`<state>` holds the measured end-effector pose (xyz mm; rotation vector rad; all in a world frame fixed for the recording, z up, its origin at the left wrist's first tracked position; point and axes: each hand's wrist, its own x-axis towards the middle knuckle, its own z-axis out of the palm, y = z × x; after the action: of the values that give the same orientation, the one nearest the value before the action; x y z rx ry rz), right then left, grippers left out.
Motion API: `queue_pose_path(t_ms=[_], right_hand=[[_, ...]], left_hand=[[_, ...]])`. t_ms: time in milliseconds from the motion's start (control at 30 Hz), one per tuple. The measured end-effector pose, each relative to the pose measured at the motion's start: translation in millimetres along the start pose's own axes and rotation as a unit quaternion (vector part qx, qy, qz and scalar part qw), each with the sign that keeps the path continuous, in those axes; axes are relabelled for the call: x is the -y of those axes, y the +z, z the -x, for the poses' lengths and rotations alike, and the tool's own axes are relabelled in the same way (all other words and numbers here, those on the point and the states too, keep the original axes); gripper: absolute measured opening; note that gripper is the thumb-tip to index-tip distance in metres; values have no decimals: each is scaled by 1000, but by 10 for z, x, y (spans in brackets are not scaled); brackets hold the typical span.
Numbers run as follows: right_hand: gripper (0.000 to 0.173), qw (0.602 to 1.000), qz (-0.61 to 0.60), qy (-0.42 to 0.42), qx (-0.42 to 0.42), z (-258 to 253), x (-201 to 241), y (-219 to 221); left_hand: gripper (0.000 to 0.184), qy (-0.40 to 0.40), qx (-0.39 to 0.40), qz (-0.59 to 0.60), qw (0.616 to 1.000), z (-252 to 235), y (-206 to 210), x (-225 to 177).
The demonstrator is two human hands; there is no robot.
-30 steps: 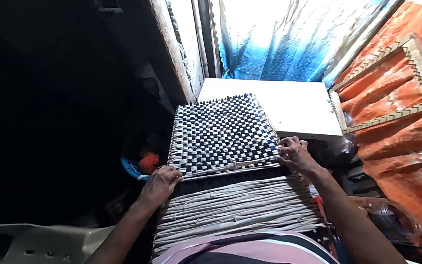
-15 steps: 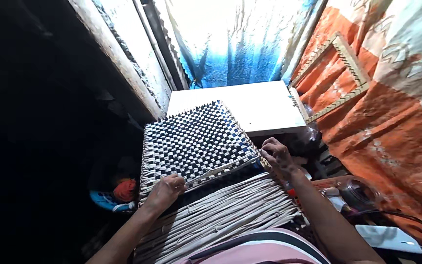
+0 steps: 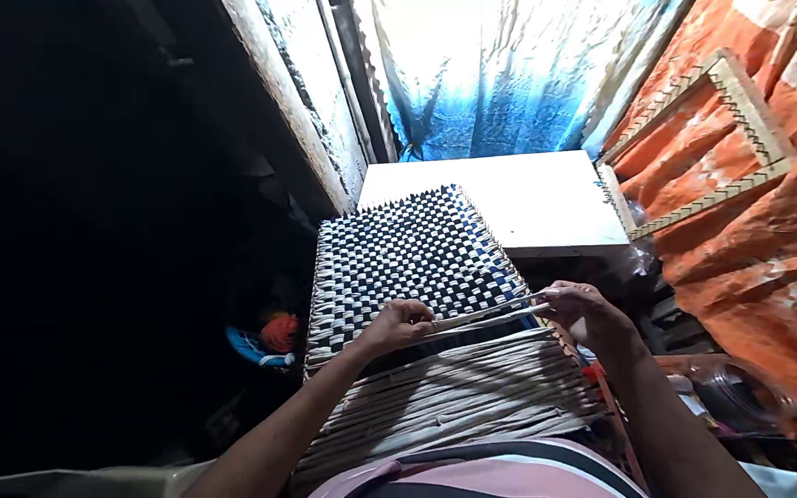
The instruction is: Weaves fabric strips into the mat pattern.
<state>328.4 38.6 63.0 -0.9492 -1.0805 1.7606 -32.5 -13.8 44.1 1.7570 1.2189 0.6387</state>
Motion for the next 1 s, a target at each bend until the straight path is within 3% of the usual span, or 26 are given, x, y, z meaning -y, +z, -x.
queue_pose_path(t_ms=[167,333,433,500,633,867,1000], right_hand=[[19,991,-113,-23,63,85,-22,180],[13,997,-33,-28,65,103,3,215],[10,996,12,-25,80,102,27,143],[11,995,55,-22,84,128,63,135],[11,992,107,-4,66,152,66,142],[18,996,89,20,-26,130,10,232],[20,992,109,49,-52,117,26,282]], left_hand=[[11,14,21,74,997,-21,24,27],[10,44,-44,130,990,31,52,48],[10,133,-156,-4,979,42,93,122],[8,201,-217,-137,945,66,117,150],[15,284,-258,-251,888,152,136,163],[17,371,-233,-265,859,271,146,176],[18,346,-189,-215,894,316,185,113]])
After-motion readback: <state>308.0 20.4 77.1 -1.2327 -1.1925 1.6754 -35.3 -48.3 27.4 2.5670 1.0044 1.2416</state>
